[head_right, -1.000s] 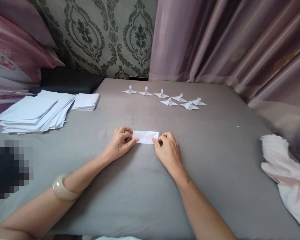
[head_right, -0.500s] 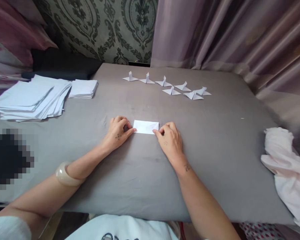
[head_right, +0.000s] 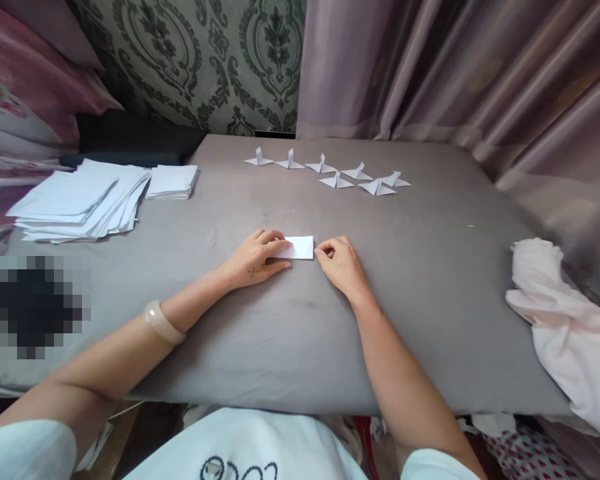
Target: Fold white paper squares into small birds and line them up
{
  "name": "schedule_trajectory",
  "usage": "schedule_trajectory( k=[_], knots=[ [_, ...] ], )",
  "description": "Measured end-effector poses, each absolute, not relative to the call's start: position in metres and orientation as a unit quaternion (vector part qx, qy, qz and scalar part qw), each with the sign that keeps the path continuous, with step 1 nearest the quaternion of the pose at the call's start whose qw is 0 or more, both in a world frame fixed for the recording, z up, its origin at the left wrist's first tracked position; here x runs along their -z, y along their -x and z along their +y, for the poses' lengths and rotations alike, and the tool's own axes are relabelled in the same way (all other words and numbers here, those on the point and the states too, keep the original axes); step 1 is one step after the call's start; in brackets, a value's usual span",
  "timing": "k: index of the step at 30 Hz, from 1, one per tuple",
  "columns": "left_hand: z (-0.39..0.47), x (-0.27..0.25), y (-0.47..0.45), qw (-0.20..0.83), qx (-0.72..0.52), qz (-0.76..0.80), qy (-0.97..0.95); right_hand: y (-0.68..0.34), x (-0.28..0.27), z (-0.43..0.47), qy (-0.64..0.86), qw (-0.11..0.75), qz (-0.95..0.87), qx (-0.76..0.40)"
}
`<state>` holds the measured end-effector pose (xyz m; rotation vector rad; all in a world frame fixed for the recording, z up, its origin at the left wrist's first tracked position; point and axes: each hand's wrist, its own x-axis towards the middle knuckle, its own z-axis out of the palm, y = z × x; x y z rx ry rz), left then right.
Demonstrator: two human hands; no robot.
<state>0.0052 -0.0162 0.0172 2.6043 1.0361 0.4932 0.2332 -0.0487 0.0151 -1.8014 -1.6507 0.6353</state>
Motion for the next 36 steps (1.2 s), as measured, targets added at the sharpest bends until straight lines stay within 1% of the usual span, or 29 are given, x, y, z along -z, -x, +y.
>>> schedule_trajectory(
  k=[6,8,9,11,13,14,16,17,19,22,25,26,28,30,31,33,36],
  knots=[
    [-0.008,-0.022,-0.017,0.102,-0.136,0.344,-0.924,-0.239,-0.010,-0.045,0.680,0.360,-0.569,-0.289],
    [-0.012,-0.024,-0.020,0.118,-0.159,0.361,-0.912,-0.239,-0.008,-0.044,0.678,0.377,-0.554,-0.304],
    [-0.013,-0.025,-0.021,0.141,-0.195,0.382,-0.892,-0.238,-0.009,-0.044,0.679,0.387,-0.544,-0.306],
    [-0.016,-0.027,-0.022,0.235,-0.304,0.442,-0.811,-0.233,-0.011,-0.046,0.681,0.413,-0.530,-0.293],
    [-0.017,-0.028,-0.022,0.382,-0.405,0.492,-0.669,-0.227,-0.015,-0.049,0.665,0.442,-0.547,-0.253],
    [-0.018,-0.029,-0.022,0.460,-0.433,0.505,-0.588,-0.223,-0.017,-0.051,0.647,0.453,-0.570,-0.226],
    [-0.018,-0.029,-0.022,0.580,-0.445,0.511,-0.452,-0.215,-0.022,-0.057,0.604,0.452,-0.634,-0.170],
    [-0.019,-0.029,-0.022,0.614,-0.442,0.513,-0.407,-0.211,-0.024,-0.060,0.581,0.443,-0.666,-0.149],
    [-0.020,-0.027,-0.022,0.641,-0.437,0.518,-0.361,-0.206,-0.026,-0.064,0.555,0.404,-0.719,-0.113],
    [-0.021,-0.024,-0.024,0.643,-0.432,0.519,-0.361,-0.203,-0.023,-0.065,0.545,0.334,-0.765,-0.071],
    [-0.024,-0.020,-0.024,0.619,-0.399,0.518,-0.434,-0.204,-0.017,-0.063,0.546,0.284,-0.786,-0.058],
    [-0.025,-0.019,-0.024,0.585,-0.385,0.522,-0.487,-0.204,-0.016,-0.062,0.546,0.270,-0.791,-0.060],
    [-0.028,-0.019,-0.020,0.470,-0.354,0.525,-0.615,-0.204,-0.015,-0.061,0.542,0.248,-0.800,-0.068],
    [-0.030,-0.021,-0.015,0.349,-0.312,0.517,-0.716,-0.204,-0.015,-0.062,0.539,0.242,-0.802,-0.084],
    [-0.030,-0.022,-0.012,0.314,-0.289,0.511,-0.746,-0.204,-0.015,-0.062,0.541,0.246,-0.799,-0.094],
    [-0.028,-0.023,-0.005,0.303,-0.248,0.500,-0.773,-0.203,-0.015,-0.062,0.552,0.262,-0.783,-0.117],
    [-0.021,-0.020,0.003,0.337,-0.228,0.479,-0.778,-0.202,-0.013,-0.060,0.572,0.294,-0.753,-0.141]
  ],
)
